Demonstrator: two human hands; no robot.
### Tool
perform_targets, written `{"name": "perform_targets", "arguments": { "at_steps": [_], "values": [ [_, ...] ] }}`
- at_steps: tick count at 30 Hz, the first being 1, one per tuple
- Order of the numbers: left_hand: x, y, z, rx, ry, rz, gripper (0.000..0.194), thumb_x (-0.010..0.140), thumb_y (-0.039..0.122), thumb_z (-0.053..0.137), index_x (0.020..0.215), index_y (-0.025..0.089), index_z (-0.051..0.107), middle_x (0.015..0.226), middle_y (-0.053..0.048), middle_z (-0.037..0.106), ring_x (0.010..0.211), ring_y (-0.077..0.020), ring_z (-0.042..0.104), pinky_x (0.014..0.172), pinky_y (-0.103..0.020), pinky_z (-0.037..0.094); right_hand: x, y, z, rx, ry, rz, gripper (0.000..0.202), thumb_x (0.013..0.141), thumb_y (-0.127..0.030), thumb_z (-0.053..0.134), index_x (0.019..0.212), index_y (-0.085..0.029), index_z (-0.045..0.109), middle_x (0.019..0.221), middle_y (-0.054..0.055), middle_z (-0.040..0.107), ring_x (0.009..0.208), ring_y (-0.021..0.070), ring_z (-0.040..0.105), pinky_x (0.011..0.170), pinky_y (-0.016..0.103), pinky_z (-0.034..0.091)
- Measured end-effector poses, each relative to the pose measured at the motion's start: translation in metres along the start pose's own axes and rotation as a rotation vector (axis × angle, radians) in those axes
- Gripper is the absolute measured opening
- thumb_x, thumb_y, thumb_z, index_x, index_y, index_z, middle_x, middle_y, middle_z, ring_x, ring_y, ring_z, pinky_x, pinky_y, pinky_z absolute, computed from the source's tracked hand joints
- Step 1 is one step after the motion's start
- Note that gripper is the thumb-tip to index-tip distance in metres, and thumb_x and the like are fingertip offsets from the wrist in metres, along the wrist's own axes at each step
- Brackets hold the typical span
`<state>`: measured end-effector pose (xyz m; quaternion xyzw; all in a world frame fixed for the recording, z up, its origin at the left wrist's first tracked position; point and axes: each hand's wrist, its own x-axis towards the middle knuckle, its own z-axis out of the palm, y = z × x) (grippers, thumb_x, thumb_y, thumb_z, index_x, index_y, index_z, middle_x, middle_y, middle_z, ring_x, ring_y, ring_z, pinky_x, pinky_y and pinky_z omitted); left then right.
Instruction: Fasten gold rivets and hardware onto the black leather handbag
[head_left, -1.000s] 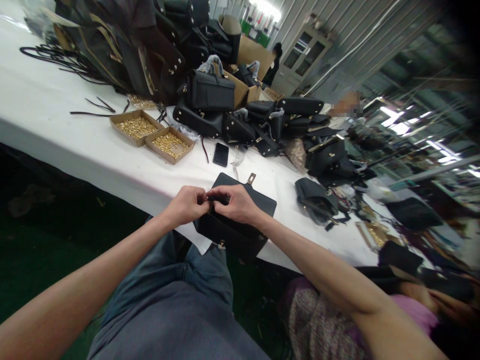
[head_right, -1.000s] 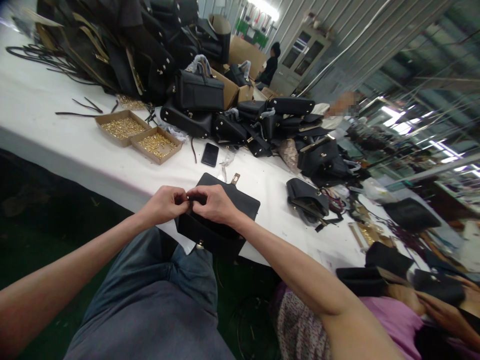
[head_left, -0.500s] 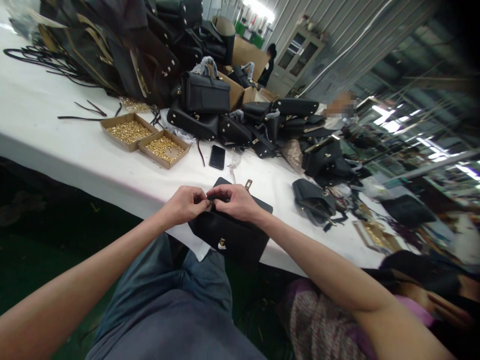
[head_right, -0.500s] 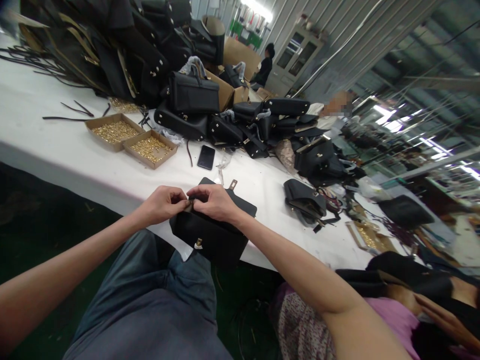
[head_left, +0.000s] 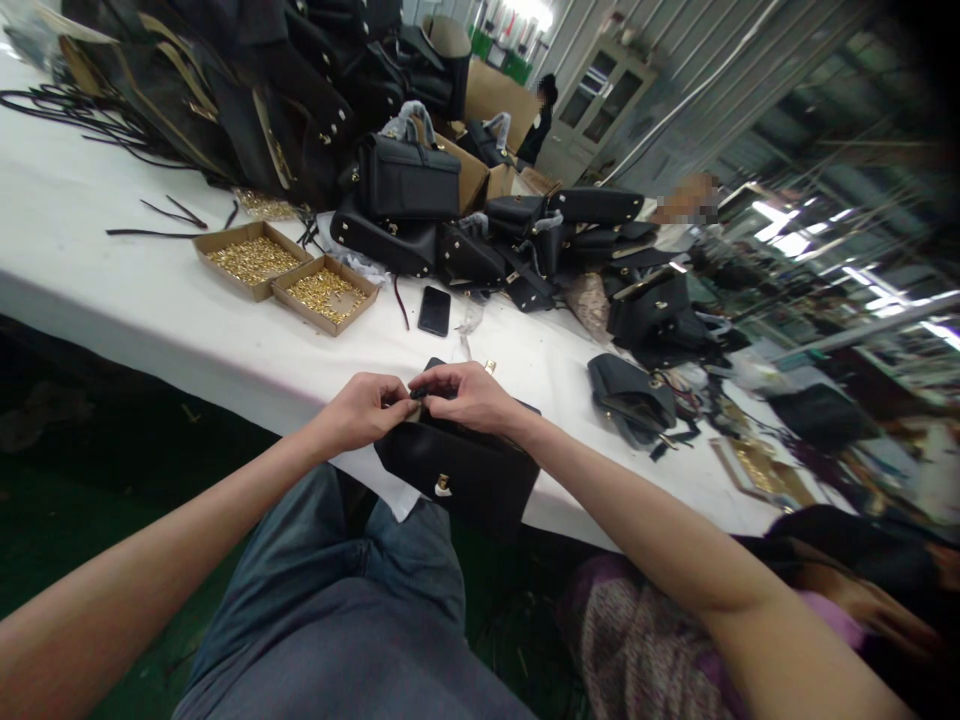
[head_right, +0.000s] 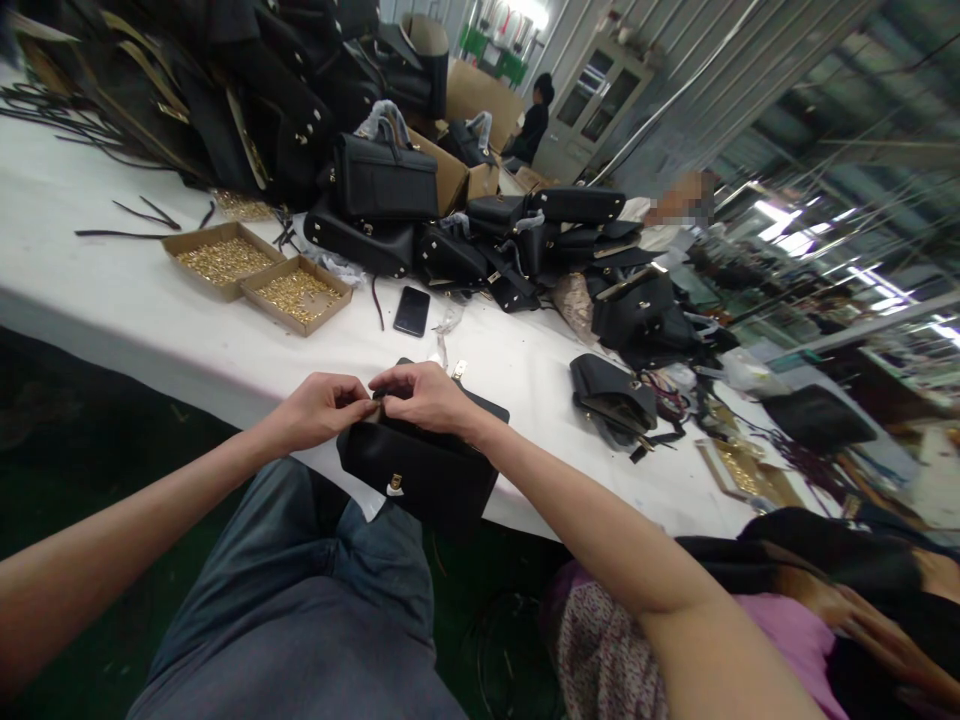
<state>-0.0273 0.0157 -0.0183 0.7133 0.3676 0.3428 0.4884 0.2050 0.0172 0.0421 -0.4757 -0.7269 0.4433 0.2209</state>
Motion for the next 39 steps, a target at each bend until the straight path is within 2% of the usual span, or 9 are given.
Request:
{"name": "perform_targets", "arguments": {
  "at_steps": [3,8,13,20,25,31,34,39],
  "values": [
    [-0.001,0.001,0.001,0.024,0.023,0.001,0.026,0.095,0.036,0.07,0.08,0.016,0.076,0.068,-0.001,0.067,0.064,-0.0131,0.055,0.058,-0.026,0.038,0.001,0.001,-0.001,0.005,-0.013,-0.002,0.041,0.082,-0.018,0.07,0.12,-0.016,0.084,0.1,0.005,0.085,0.091,0.0197,0.08,0.081,0.028,0.062],
    [-0.002,0.008,0.003,0.055,0.033,0.008,0.024,0.092,0.033,0.071,0.075,0.016,0.074,0.067,-0.001,0.069,0.062,-0.0135,0.057,0.058,-0.026,0.039,-0.001,-0.002,-0.002,0.033,-0.046,-0.022,0.047,0.08,-0.016,0.07,0.124,-0.016,0.082,0.111,0.007,0.086,0.1,0.0214,0.082,0.09,0.03,0.064],
    [-0.004,0.012,0.007,0.116,0.067,0.021,0.018,0.088,0.028,0.072,0.074,0.017,0.073,0.068,-0.002,0.072,0.063,-0.0145,0.06,0.058,-0.027,0.039,-0.006,-0.004,0.001,0.035,-0.026,-0.016,0.047,0.079,-0.014,0.07,0.124,-0.017,0.082,0.116,0.007,0.085,0.107,0.0238,0.082,0.1,0.034,0.064],
    [-0.006,0.012,0.012,0.231,0.113,0.041,0.013,0.086,0.025,0.072,0.075,0.019,0.071,0.07,-0.002,0.071,0.063,-0.0156,0.06,0.06,-0.028,0.038,-0.008,-0.006,0.006,0.049,-0.015,0.002,0.045,0.079,-0.015,0.071,0.122,-0.017,0.083,0.113,0.006,0.086,0.105,0.0235,0.082,0.098,0.034,0.064],
    [-0.007,0.013,0.019,0.261,0.174,0.062,0.016,0.087,0.024,0.071,0.073,0.02,0.064,0.067,-0.001,0.066,0.06,-0.0146,0.056,0.06,-0.029,0.036,-0.008,-0.003,0.007,0.063,0.0,0.021,0.043,0.082,-0.018,0.072,0.123,-0.017,0.082,0.112,0.006,0.086,0.105,0.023,0.082,0.097,0.033,0.064],
    [-0.012,0.009,0.025,0.169,0.202,0.011,0.022,0.09,0.029,0.072,0.073,0.019,0.062,0.064,0.001,0.061,0.061,-0.0135,0.056,0.06,-0.027,0.04,-0.006,0.002,0.013,0.057,0.033,0.033,0.042,0.081,-0.018,0.073,0.122,-0.016,0.083,0.108,0.006,0.086,0.1,0.0229,0.082,0.092,0.032,0.065],
    [-0.013,0.005,0.024,0.117,0.193,-0.009,0.022,0.091,0.032,0.072,0.075,0.018,0.065,0.068,0.0,0.065,0.064,-0.0141,0.059,0.064,-0.027,0.046,-0.004,0.004,0.013,0.074,0.043,0.04,0.041,0.079,-0.019,0.075,0.12,-0.015,0.083,0.104,0.006,0.086,0.098,0.0222,0.081,0.089,0.03,0.064],
    [-0.01,0.0,0.02,-0.013,0.133,-0.098,0.021,0.09,0.034,0.072,0.079,0.017,0.072,0.075,-0.003,0.073,0.069,-0.0156,0.062,0.064,-0.027,0.047,-0.002,0.003,0.01,0.124,0.033,0.09,0.043,0.077,-0.018,0.076,0.118,-0.013,0.084,0.101,0.007,0.085,0.094,0.021,0.08,0.082,0.028,0.063]
  ]
}}
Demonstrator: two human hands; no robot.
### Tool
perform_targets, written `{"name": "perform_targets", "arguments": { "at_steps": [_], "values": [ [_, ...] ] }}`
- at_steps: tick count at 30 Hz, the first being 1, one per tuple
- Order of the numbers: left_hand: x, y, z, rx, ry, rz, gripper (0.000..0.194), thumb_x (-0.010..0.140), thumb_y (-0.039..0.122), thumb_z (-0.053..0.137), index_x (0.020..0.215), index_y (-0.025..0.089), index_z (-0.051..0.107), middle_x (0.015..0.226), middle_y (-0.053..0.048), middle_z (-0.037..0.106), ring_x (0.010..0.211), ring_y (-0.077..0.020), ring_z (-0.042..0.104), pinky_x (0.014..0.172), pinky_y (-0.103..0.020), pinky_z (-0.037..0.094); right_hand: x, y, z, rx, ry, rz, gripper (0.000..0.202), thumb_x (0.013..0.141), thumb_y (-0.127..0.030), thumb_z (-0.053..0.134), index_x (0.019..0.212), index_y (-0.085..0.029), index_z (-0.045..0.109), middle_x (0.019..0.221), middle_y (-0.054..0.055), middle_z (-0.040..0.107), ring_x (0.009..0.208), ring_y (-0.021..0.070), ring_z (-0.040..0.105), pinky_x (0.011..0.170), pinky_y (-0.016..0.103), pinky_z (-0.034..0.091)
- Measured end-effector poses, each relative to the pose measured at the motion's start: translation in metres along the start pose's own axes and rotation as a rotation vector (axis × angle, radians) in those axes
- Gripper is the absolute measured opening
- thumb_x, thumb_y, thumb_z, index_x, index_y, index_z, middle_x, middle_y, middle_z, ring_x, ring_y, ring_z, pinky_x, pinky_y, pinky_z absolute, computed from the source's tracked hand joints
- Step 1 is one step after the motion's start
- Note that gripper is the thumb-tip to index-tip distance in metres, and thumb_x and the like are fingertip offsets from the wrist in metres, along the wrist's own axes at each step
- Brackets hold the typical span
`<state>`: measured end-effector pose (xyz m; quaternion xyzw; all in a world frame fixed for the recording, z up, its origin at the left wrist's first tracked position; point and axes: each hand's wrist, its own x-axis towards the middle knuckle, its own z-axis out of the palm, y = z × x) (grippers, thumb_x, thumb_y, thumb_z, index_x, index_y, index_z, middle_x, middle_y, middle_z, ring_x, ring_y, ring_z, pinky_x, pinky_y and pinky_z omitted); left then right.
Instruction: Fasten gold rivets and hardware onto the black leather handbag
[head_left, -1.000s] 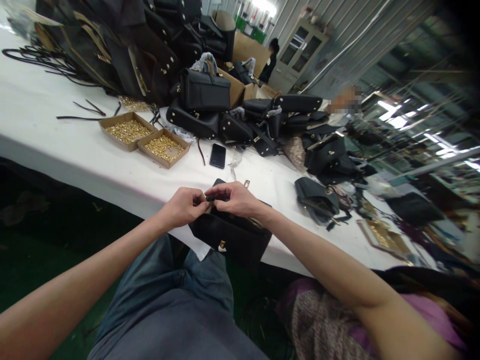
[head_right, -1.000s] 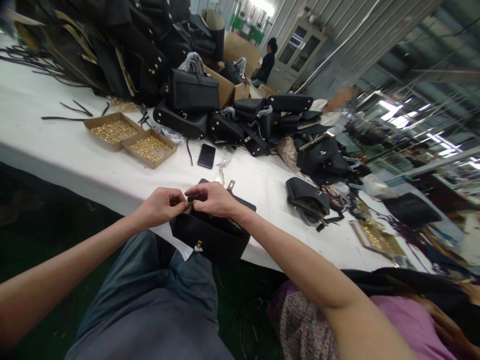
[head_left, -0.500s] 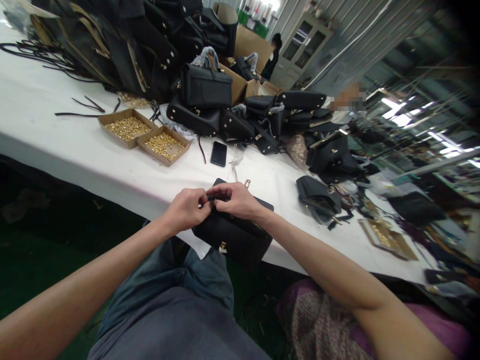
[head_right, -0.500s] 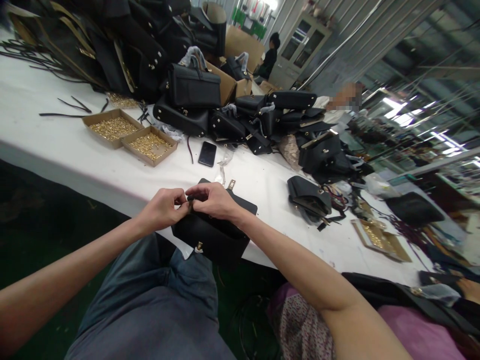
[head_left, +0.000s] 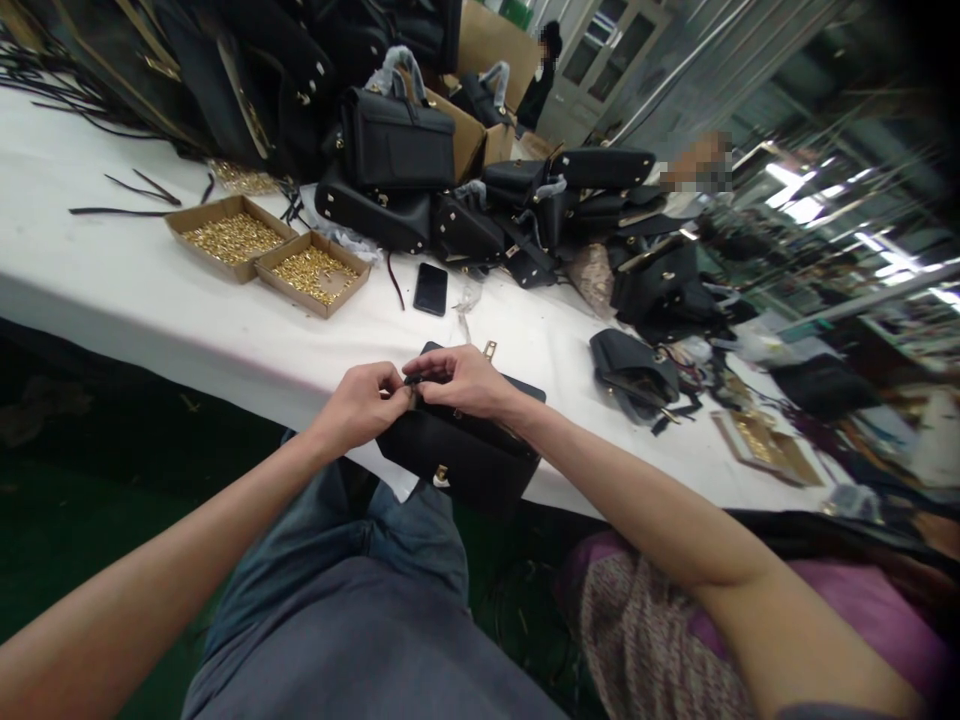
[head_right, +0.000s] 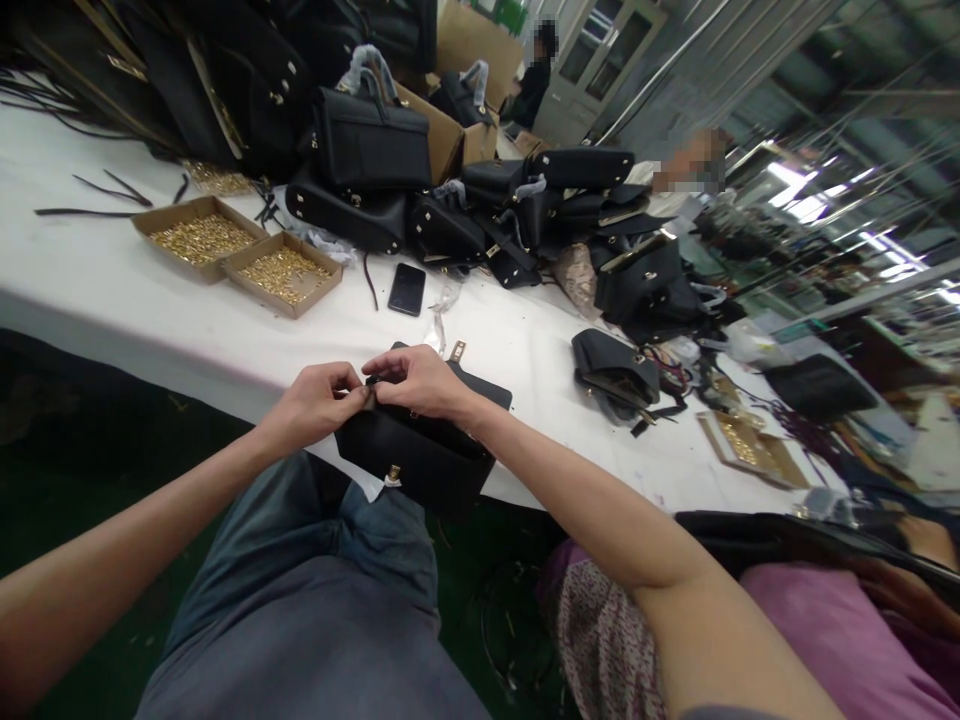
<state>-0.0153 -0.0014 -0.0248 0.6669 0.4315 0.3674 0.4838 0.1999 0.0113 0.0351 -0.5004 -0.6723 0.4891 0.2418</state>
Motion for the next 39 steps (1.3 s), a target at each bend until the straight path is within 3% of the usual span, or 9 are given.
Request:
{"name": "perform_targets", "arguments": {
  "at_steps": [12,22,31,39],
  "values": [
    [0.004,-0.002,-0.004,-0.102,-0.063,-0.066,0.023,0.089,0.036,0.074,0.079,0.015,0.074,0.074,-0.001,0.07,0.07,-0.0142,0.058,0.064,-0.026,0.041,0.003,0.001,-0.001,-0.089,-0.013,-0.003,0.041,0.078,-0.02,0.075,0.118,-0.014,0.085,0.096,0.005,0.084,0.089,0.02,0.077,0.075,0.026,0.059],
    [0.001,0.0,-0.011,-0.22,-0.171,-0.124,0.037,0.087,0.049,0.08,0.081,0.013,0.077,0.073,-0.002,0.066,0.068,-0.0131,0.055,0.061,-0.026,0.035,0.002,-0.007,-0.001,-0.093,-0.045,-0.003,0.041,0.077,-0.02,0.074,0.117,-0.013,0.085,0.095,0.005,0.083,0.087,0.019,0.075,0.074,0.025,0.057],
    [-0.003,0.003,-0.009,-0.143,-0.143,-0.07,0.025,0.086,0.037,0.074,0.075,0.015,0.074,0.068,-0.001,0.065,0.066,-0.0137,0.054,0.061,-0.028,0.038,-0.005,-0.011,0.001,-0.086,-0.071,-0.016,0.043,0.077,-0.02,0.073,0.118,-0.013,0.085,0.096,0.005,0.083,0.086,0.0188,0.075,0.076,0.027,0.057],
    [-0.003,0.007,-0.006,-0.04,-0.05,-0.058,0.022,0.08,0.035,0.072,0.068,0.017,0.067,0.061,0.001,0.058,0.06,-0.0127,0.048,0.056,-0.028,0.033,-0.007,-0.008,0.007,0.009,0.005,0.043,0.043,0.075,-0.019,0.077,0.117,-0.012,0.084,0.094,0.006,0.083,0.086,0.0186,0.076,0.076,0.026,0.058]
  ]
}}
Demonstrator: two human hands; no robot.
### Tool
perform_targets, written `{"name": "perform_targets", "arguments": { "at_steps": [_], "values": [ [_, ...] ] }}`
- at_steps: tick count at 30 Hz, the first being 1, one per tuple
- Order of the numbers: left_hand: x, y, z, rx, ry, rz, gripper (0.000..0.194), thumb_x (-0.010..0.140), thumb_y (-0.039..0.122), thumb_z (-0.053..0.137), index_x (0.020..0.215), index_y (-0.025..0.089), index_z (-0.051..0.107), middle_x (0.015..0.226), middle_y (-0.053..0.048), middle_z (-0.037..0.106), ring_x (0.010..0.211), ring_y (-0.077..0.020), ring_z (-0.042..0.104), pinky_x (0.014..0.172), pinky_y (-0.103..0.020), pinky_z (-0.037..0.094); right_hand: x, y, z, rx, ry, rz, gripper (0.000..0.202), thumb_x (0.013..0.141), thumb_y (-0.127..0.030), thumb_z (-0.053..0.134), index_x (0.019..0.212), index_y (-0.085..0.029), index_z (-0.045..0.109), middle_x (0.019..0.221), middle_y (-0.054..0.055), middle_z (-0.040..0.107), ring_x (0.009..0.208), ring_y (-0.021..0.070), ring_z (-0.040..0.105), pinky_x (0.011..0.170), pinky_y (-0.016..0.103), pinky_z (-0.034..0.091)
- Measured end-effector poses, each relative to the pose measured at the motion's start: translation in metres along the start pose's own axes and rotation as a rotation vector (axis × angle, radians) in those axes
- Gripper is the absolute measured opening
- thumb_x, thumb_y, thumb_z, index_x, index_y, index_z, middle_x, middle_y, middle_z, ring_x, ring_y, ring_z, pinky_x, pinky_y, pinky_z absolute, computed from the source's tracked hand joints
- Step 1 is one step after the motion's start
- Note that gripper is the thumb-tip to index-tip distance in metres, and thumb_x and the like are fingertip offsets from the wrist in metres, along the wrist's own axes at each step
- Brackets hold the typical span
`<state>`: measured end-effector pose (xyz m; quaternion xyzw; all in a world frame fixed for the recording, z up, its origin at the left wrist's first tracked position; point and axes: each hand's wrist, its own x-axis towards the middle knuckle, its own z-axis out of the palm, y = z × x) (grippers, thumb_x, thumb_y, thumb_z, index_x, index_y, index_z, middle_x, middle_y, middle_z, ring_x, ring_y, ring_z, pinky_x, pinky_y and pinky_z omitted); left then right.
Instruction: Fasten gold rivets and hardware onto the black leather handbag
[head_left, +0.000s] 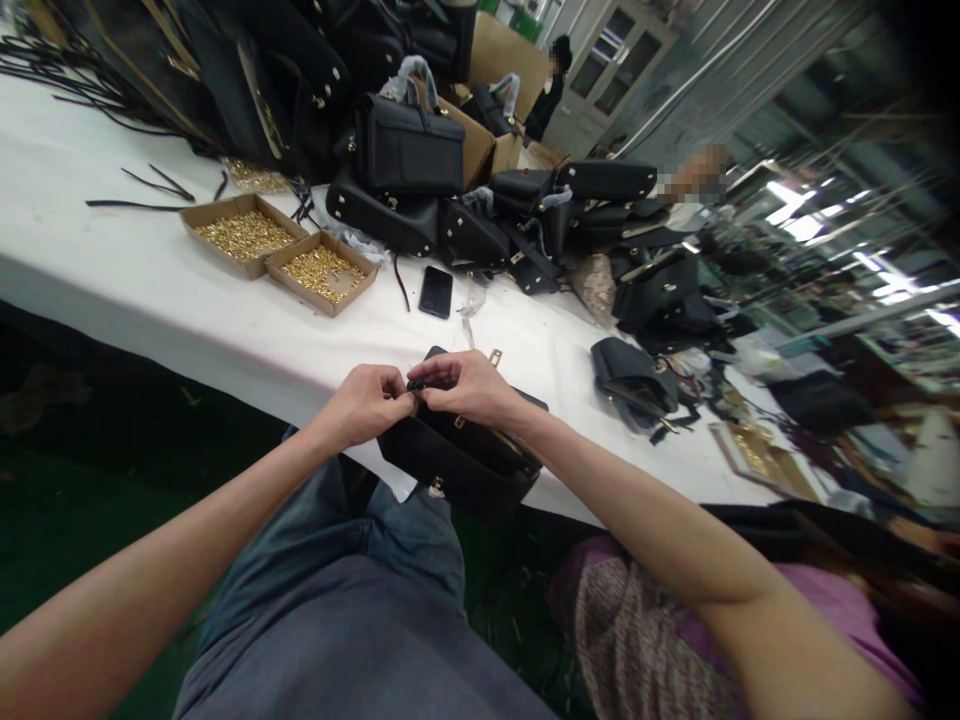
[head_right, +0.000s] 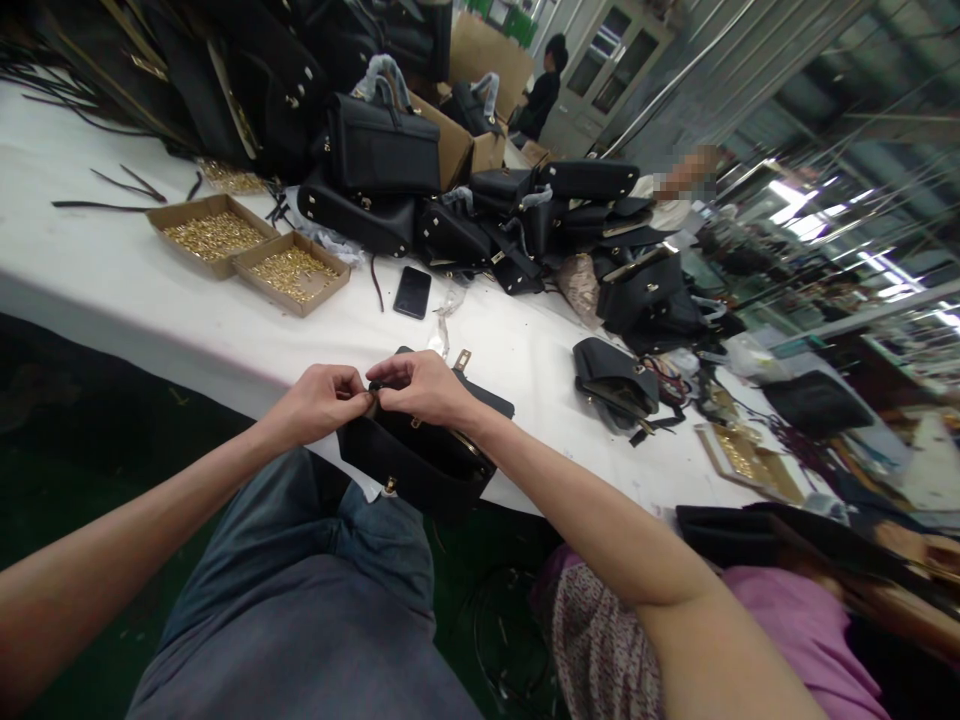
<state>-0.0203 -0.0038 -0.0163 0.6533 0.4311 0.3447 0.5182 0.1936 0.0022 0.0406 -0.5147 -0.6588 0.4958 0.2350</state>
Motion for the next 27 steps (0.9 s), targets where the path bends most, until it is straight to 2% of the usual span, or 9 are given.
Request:
{"name": "perform_targets", "arguments": {
  "at_steps": [7,16,23,27],
  "values": [
    [0.001,-0.003,0.005,-0.03,0.045,-0.028,0.021,0.079,0.034,0.073,0.068,0.017,0.066,0.061,0.001,0.06,0.06,-0.0127,0.05,0.055,-0.027,0.033,0.0,0.007,0.005,0.061,0.065,0.03,0.041,0.075,-0.022,0.08,0.115,-0.013,0.084,0.093,0.006,0.083,0.083,0.0179,0.076,0.073,0.025,0.057],
    [0.004,-0.012,0.006,-0.08,0.017,-0.044,0.021,0.079,0.033,0.074,0.068,0.017,0.068,0.061,0.001,0.06,0.06,-0.0125,0.049,0.056,-0.027,0.033,-0.002,0.007,0.008,0.071,0.081,0.02,0.04,0.074,-0.021,0.082,0.113,-0.014,0.085,0.1,0.007,0.085,0.089,0.0198,0.077,0.081,0.029,0.06],
    [0.001,-0.015,0.004,-0.149,-0.02,-0.063,0.028,0.086,0.041,0.075,0.077,0.015,0.076,0.067,-0.001,0.066,0.062,-0.0131,0.052,0.055,-0.027,0.033,-0.002,0.005,0.009,0.064,0.119,0.054,0.041,0.073,-0.024,0.082,0.113,-0.013,0.085,0.097,0.007,0.084,0.085,0.0187,0.076,0.074,0.027,0.059],
    [0.004,-0.017,0.006,-0.146,-0.005,-0.061,0.031,0.088,0.043,0.075,0.075,0.015,0.076,0.063,0.0,0.062,0.058,-0.0118,0.047,0.054,-0.027,0.028,0.0,0.003,0.01,0.087,0.166,0.088,0.039,0.071,-0.021,0.081,0.109,-0.013,0.086,0.091,0.006,0.083,0.077,0.0168,0.073,0.068,0.025,0.056]
  ]
}}
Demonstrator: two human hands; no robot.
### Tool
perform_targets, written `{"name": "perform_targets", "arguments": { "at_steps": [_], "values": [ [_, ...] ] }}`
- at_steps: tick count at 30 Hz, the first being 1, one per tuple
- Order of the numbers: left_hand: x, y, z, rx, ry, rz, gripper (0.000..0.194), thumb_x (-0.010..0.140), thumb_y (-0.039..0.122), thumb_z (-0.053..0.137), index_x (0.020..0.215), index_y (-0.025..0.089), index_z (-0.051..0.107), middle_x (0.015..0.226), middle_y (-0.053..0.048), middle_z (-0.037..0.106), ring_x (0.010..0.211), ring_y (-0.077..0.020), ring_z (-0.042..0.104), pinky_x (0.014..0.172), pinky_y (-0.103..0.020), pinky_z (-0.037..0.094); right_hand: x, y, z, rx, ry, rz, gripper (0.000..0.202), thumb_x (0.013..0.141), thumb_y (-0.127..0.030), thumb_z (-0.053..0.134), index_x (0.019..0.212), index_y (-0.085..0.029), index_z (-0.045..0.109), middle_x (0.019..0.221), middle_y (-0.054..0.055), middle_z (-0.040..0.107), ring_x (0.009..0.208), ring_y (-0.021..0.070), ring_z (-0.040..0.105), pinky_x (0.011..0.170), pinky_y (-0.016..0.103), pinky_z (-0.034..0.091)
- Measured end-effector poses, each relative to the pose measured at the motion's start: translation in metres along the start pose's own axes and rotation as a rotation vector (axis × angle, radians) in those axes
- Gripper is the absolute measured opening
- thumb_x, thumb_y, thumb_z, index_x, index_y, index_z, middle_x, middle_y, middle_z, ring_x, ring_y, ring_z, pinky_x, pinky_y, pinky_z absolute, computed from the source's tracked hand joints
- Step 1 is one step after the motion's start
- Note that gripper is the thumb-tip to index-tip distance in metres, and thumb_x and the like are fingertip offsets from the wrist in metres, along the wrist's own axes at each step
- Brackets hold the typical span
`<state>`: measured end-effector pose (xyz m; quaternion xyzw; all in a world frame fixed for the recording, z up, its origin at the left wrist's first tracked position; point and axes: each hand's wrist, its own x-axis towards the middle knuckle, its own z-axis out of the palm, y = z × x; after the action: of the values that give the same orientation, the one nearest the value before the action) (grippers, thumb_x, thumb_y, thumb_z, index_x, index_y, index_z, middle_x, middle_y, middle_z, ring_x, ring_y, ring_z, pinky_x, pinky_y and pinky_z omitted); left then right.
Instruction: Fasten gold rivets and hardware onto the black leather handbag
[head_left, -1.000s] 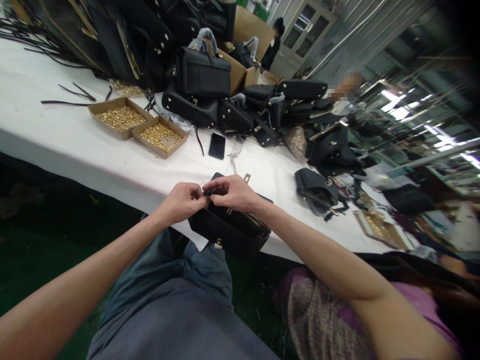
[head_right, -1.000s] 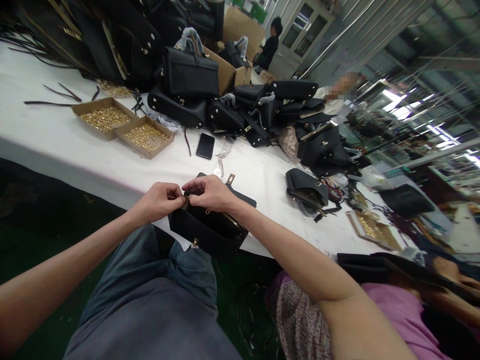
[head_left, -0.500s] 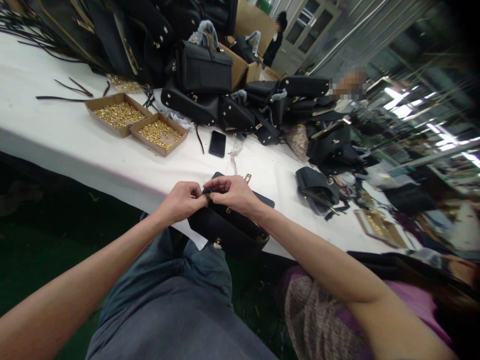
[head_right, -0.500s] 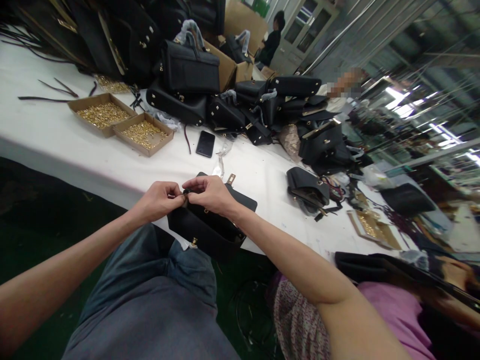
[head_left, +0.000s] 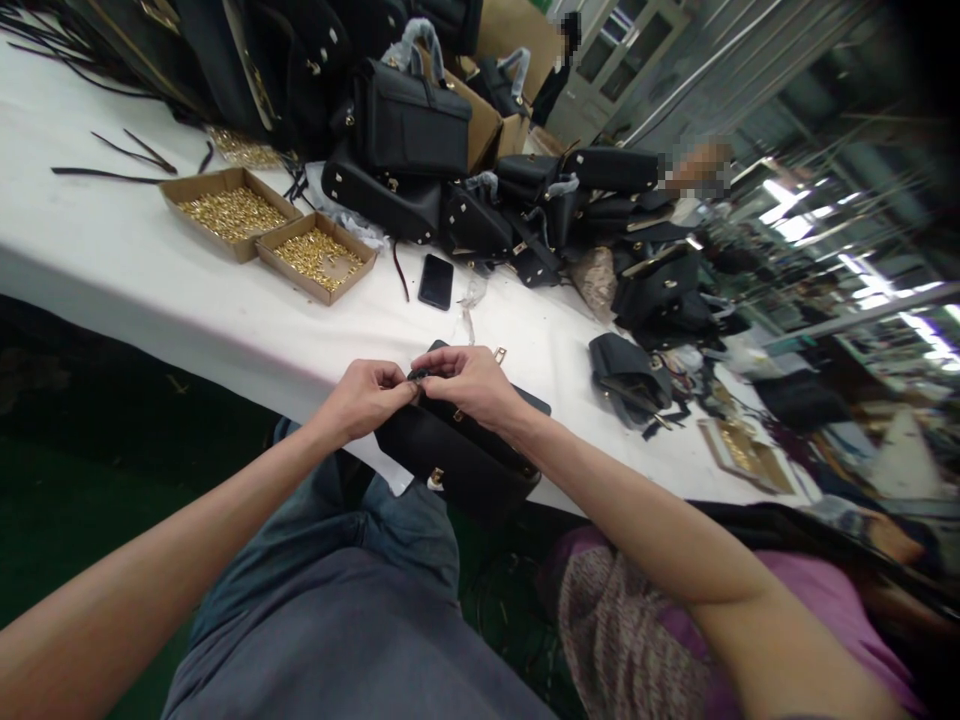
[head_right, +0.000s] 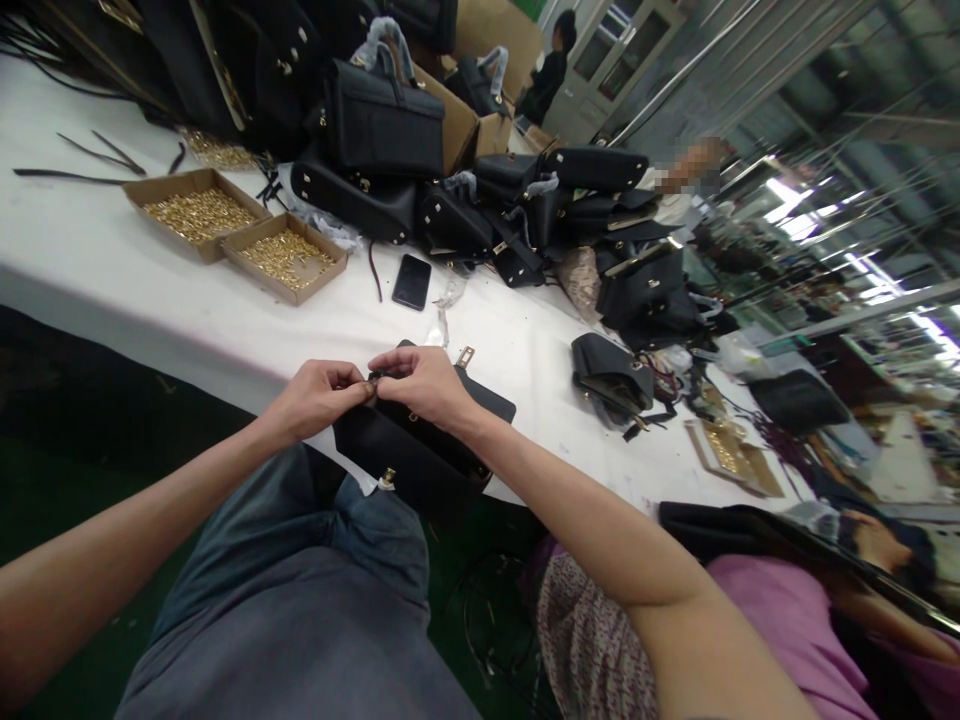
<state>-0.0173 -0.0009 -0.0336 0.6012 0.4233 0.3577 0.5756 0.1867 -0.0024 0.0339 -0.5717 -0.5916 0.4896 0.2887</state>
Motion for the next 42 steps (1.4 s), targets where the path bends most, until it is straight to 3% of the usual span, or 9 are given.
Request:
{"name": "perform_targets", "arguments": {
  "at_steps": [15,23,28,32,42],
  "values": [
    [0.0,-0.004,-0.003,-0.105,-0.008,-0.071,0.03,0.088,0.042,0.072,0.074,0.016,0.077,0.066,-0.001,0.066,0.06,-0.0123,0.05,0.058,-0.027,0.034,0.011,-0.004,0.0,0.059,-0.025,0.104,0.029,0.069,-0.02,0.082,0.097,-0.013,0.087,0.073,0.003,0.078,0.062,0.0122,0.062,0.056,0.022,0.044],
    [0.003,-0.004,-0.001,-0.057,0.015,0.013,0.027,0.085,0.037,0.071,0.068,0.015,0.07,0.061,0.001,0.057,0.061,-0.0115,0.045,0.058,-0.028,0.031,0.014,-0.005,-0.005,0.044,-0.077,0.114,0.032,0.069,-0.021,0.085,0.1,-0.012,0.087,0.074,0.002,0.076,0.063,0.0114,0.062,0.056,0.022,0.043],
    [0.002,-0.002,-0.002,-0.02,0.016,0.011,0.029,0.086,0.04,0.071,0.07,0.015,0.071,0.062,0.0,0.06,0.061,-0.012,0.046,0.057,-0.027,0.031,0.018,-0.007,-0.008,0.021,-0.126,0.124,0.032,0.069,-0.02,0.085,0.101,-0.013,0.087,0.074,0.003,0.077,0.062,0.012,0.062,0.054,0.023,0.042],
    [0.004,-0.004,-0.003,0.042,0.087,0.052,0.03,0.086,0.039,0.071,0.069,0.015,0.072,0.064,-0.001,0.064,0.064,-0.0134,0.052,0.058,-0.026,0.035,0.021,-0.007,-0.007,0.035,-0.107,0.134,0.031,0.068,-0.019,0.086,0.098,-0.013,0.087,0.073,0.003,0.076,0.061,0.0121,0.062,0.053,0.023,0.043],
    [0.007,-0.014,-0.004,0.046,0.067,0.024,0.029,0.086,0.039,0.072,0.069,0.016,0.069,0.061,0.002,0.057,0.061,-0.0119,0.046,0.056,-0.026,0.03,0.021,-0.003,-0.004,0.085,-0.092,0.146,0.035,0.066,-0.019,0.088,0.1,-0.012,0.087,0.07,0.002,0.074,0.057,0.0109,0.058,0.05,0.023,0.04]
  ]
}}
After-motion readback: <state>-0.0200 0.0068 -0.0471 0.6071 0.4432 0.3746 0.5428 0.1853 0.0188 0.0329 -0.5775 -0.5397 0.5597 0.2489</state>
